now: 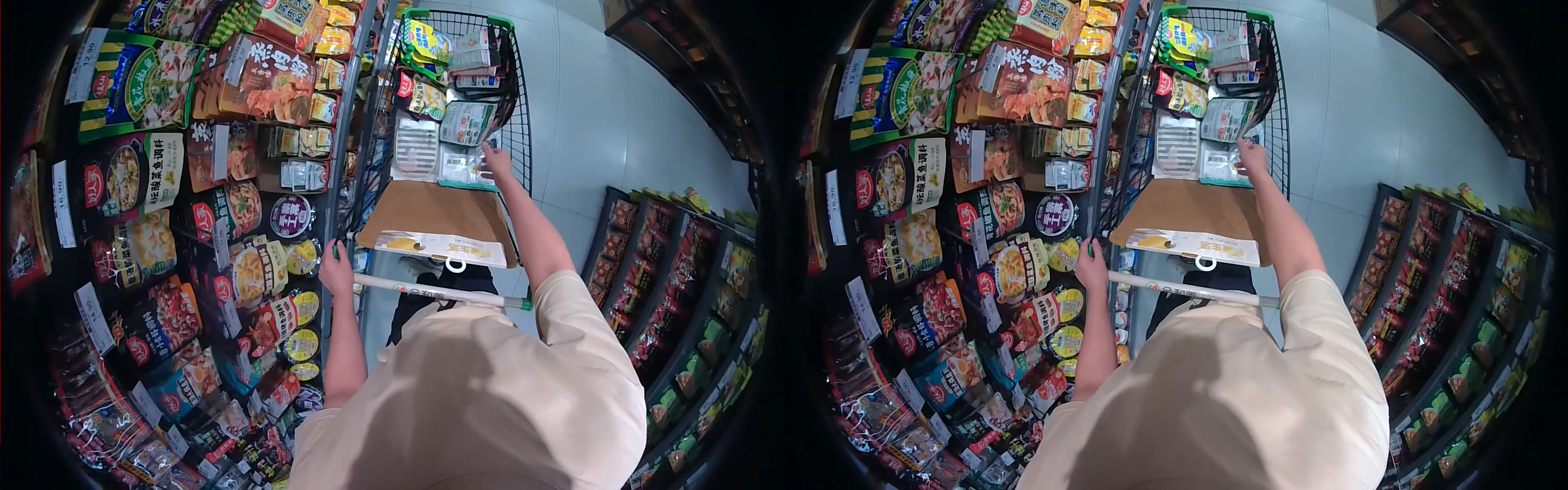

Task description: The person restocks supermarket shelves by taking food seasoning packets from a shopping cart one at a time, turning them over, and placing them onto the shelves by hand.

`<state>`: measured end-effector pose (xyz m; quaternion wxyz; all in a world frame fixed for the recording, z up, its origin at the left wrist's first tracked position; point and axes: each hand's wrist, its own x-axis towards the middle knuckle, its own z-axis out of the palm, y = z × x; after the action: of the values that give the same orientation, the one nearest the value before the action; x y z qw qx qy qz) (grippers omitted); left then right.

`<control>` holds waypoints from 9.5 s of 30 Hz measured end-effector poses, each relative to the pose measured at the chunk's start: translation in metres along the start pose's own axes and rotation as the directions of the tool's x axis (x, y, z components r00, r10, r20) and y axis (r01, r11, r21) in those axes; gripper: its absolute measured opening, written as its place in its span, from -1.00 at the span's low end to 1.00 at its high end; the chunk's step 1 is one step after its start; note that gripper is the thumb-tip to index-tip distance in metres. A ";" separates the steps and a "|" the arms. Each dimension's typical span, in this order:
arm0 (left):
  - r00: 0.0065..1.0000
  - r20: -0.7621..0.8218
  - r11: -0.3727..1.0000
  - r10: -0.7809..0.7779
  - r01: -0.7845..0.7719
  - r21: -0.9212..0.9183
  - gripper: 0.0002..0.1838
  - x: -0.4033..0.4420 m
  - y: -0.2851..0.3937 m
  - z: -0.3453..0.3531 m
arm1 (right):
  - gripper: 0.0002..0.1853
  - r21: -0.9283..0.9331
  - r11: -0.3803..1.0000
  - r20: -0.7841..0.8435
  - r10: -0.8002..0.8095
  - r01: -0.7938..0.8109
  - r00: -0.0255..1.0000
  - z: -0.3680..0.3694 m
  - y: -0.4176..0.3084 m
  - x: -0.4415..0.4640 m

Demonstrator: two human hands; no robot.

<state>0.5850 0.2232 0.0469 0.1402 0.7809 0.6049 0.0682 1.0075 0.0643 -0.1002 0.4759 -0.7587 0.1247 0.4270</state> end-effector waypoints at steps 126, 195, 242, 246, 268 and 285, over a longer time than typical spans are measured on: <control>0.999 -0.049 0.633 -0.018 -0.027 -0.774 -0.41 0.021 -0.187 -0.101 | -0.38 -0.077 0.138 0.858 -0.496 0.987 0.136 0.303 -0.082 -0.354; 0.800 0.583 -0.101 -0.140 0.574 -0.813 0.02 0.072 -0.157 -0.008 | -0.36 -0.276 0.282 0.622 -0.676 0.919 0.394 0.141 0.003 -0.337; 0.983 0.069 -0.197 -0.173 0.034 -0.980 -0.25 0.168 -0.112 -0.128 | -0.60 -0.374 0.383 0.469 -0.708 0.845 0.528 0.071 0.030 -0.299; 0.978 0.079 -0.180 -0.195 0.043 -0.983 -0.27 0.170 -0.112 -0.131 | -0.64 -0.389 0.398 0.490 -0.674 0.831 0.552 0.069 0.026 -0.303; 0.948 -0.087 0.205 -0.307 -0.023 -0.978 -0.38 0.104 -0.118 -0.088 | -0.62 -0.397 0.333 0.517 -0.689 0.855 0.508 0.073 0.034 -0.291; 0.988 -0.110 0.191 -0.106 -0.089 -0.978 -0.28 0.100 -0.076 -0.074 | -0.62 -0.434 0.315 0.547 -0.652 0.844 0.525 0.075 0.036 -0.298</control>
<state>0.5203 0.3469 0.0882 0.5584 0.5019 0.4361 0.4961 0.7665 0.0434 0.0923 0.3308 -0.7736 -0.4704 0.2662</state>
